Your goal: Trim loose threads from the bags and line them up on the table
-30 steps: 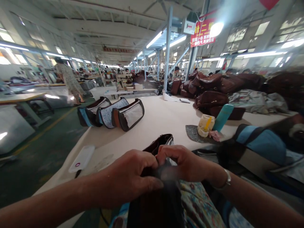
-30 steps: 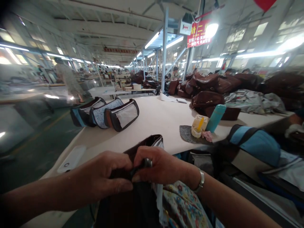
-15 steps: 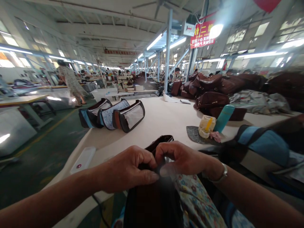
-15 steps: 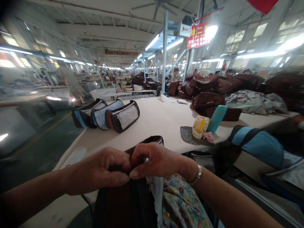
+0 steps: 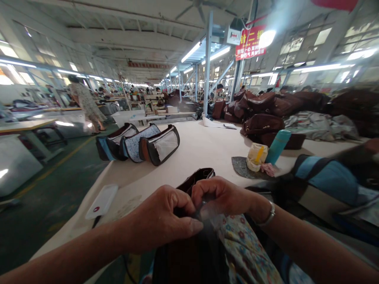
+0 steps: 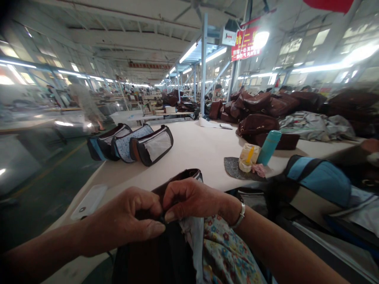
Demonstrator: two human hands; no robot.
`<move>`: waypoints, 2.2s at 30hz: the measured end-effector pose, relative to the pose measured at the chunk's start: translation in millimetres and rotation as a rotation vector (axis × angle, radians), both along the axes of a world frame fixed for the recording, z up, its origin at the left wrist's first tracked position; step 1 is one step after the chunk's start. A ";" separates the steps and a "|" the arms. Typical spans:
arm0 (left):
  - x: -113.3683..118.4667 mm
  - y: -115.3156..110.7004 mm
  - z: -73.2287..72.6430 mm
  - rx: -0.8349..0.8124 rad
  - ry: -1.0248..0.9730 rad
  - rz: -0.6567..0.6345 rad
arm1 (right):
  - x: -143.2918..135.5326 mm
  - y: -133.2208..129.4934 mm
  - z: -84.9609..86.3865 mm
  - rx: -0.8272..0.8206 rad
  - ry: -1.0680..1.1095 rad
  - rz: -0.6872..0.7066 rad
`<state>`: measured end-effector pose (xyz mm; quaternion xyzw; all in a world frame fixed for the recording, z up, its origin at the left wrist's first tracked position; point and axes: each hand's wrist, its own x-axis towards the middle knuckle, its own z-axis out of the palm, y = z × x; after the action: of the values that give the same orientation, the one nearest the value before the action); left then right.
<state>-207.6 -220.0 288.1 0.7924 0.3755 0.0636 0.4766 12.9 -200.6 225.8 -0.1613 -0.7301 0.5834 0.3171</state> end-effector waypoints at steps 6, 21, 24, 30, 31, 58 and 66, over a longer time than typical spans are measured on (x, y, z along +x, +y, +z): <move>-5.0 6.2 -4.2 -0.030 -0.017 -0.079 | 4.2 -7.1 1.1 -0.016 -0.007 -0.012; 5.2 -0.8 -12.7 0.121 0.023 0.016 | -3.8 -33.5 12.7 0.254 -0.185 -0.400; 5.6 -2.6 -13.8 0.241 0.048 0.008 | -4.5 -38.0 9.3 0.494 -0.195 -0.449; 7.3 -3.7 -17.7 0.310 0.061 0.044 | 1.8 -43.6 4.2 0.900 -0.449 -0.464; 7.2 -3.5 -18.5 0.317 0.059 0.039 | 3.2 -44.5 3.8 0.950 -0.483 -0.461; 8.5 -8.0 -7.7 0.233 0.063 -0.174 | 18.2 -57.7 -17.2 0.856 -0.115 -0.557; 12.1 -13.9 -14.5 0.386 0.094 -0.188 | 20.4 -28.6 14.5 0.635 -0.255 -0.096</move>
<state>-195.5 -233.9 273.5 0.9025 0.3027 0.0528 0.3017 33.3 -229.2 240.3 -0.1603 -0.9006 0.2866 0.2849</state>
